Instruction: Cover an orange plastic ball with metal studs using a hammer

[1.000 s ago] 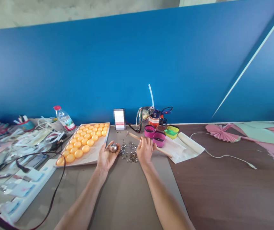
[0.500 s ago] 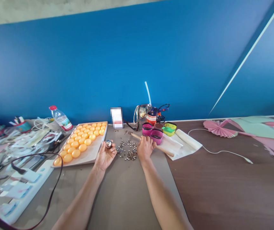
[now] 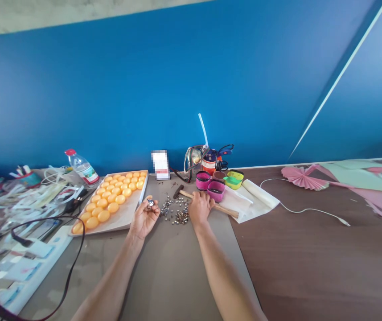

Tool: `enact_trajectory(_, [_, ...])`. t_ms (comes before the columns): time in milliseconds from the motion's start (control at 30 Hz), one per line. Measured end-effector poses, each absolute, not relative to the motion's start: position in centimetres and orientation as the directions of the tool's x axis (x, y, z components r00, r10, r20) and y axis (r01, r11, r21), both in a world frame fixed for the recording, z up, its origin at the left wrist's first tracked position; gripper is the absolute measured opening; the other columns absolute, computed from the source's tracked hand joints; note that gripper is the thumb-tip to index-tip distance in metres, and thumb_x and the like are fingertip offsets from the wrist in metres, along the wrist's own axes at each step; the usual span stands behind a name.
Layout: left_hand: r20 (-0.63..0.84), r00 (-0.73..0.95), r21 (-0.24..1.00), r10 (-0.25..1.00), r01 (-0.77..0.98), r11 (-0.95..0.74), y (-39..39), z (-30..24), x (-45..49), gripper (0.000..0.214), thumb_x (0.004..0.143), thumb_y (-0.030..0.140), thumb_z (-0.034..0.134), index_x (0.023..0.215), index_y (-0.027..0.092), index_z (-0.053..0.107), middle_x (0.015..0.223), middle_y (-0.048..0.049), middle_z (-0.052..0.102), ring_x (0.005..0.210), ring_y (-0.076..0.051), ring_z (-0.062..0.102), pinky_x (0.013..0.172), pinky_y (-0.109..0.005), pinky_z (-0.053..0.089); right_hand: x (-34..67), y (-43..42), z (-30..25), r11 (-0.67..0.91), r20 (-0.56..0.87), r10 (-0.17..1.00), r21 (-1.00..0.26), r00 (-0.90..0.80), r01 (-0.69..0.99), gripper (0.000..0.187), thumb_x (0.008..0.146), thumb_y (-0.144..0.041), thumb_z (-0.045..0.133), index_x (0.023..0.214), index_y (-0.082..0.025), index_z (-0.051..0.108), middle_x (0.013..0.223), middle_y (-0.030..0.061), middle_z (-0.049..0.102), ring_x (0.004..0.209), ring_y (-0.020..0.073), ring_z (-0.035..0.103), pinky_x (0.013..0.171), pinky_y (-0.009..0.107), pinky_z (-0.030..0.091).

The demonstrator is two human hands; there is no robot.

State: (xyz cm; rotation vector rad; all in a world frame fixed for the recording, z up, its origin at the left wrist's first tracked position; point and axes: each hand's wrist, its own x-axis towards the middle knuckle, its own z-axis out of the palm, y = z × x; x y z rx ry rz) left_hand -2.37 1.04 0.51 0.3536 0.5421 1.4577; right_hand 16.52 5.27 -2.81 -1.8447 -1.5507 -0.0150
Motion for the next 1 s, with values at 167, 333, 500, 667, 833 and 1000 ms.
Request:
enact_trajectory(167, [-0.135,0.002,0.585,0.991,-0.807,0.081,1.0,0.6,-2.3,0.017,0.073,0.018,0.063,0.089,0.016,0.060,0.076,-0.0041,0.062,0.059,-0.007,0.055,0.061,-0.021,0.047,16.5,5.4,-3.0,-0.014,0.444,0.854,-0.501,0.271,0.865,0.021,0.078,-0.012,0.047,0.087,-0.019,0.065,0.091,0.0101,0.061,0.090,0.0233,0.048,0.082,0.039,0.023])
enact_trajectory(333, [-0.142,-0.077,0.715,0.987,-0.697,0.049,0.9,0.7,-1.6,0.024,0.070,0.023,0.068,0.091,0.017,0.057,0.074,-0.0025,0.062,0.058,-0.009,0.057,0.059,-0.023,0.047,16.5,5.4,-2.7,-0.013,0.462,0.841,-0.504,0.282,0.863,0.020,0.079,-0.013,0.046,0.085,-0.021,0.064,0.089,0.0078,0.061,0.087,0.0216,0.048,0.082,0.037,0.023])
enact_trajectory(500, [-0.012,-0.337,0.871,0.941,-0.466,-0.156,0.7,0.6,-0.7,0.027,0.070,0.029,0.068,0.092,0.019,0.055,0.078,-0.0016,0.063,0.058,-0.010,0.060,0.060,-0.025,0.048,16.5,5.4,-2.7,-0.026,0.496,0.798,-0.538,0.342,0.842,0.021,0.078,-0.012,0.045,0.082,-0.020,0.064,0.087,0.0082,0.063,0.085,0.0216,0.048,0.082,0.038,0.023])
enact_trajectory(667, [0.114,-0.425,0.911,0.898,-0.316,-0.265,0.4,0.7,-0.6,0.023,0.076,0.033,0.061,0.093,0.019,0.056,0.080,-0.0026,0.064,0.060,-0.012,0.061,0.061,-0.025,0.048,16.6,5.6,-3.1,-0.082,0.463,0.812,-0.513,0.355,0.855,0.020,0.078,-0.013,0.045,0.081,-0.020,0.064,0.083,0.0092,0.062,0.082,0.0220,0.048,0.080,0.038,0.024])
enact_trajectory(833, [0.136,-0.451,0.908,0.882,-0.300,-0.293,0.3,0.9,-0.7,0.019,0.079,0.032,0.058,0.092,0.018,0.057,0.079,-0.0032,0.065,0.063,-0.013,0.062,0.065,-0.025,0.046,16.4,5.3,-2.6,-0.079,0.465,0.822,-0.478,0.329,0.875,0.015,0.078,-0.016,0.049,0.081,-0.019,0.063,0.090,0.0094,0.060,0.085,0.0227,0.048,0.078,0.037,0.027])
enact_trajectory(1000, [0.208,-0.502,0.935,0.839,-0.150,-0.322,0.3,0.9,-0.9,0.009,0.077,0.023,0.060,0.086,0.019,0.061,0.085,-0.0043,0.067,0.084,-0.014,0.059,0.078,-0.022,0.041,15.3,4.9,-2.6,0.176,0.501,0.860,-0.470,0.097,0.865,0.018,0.086,-0.020,0.044,0.084,-0.018,0.062,0.094,0.0083,0.060,0.087,0.0196,0.049,0.076,0.032,0.032])
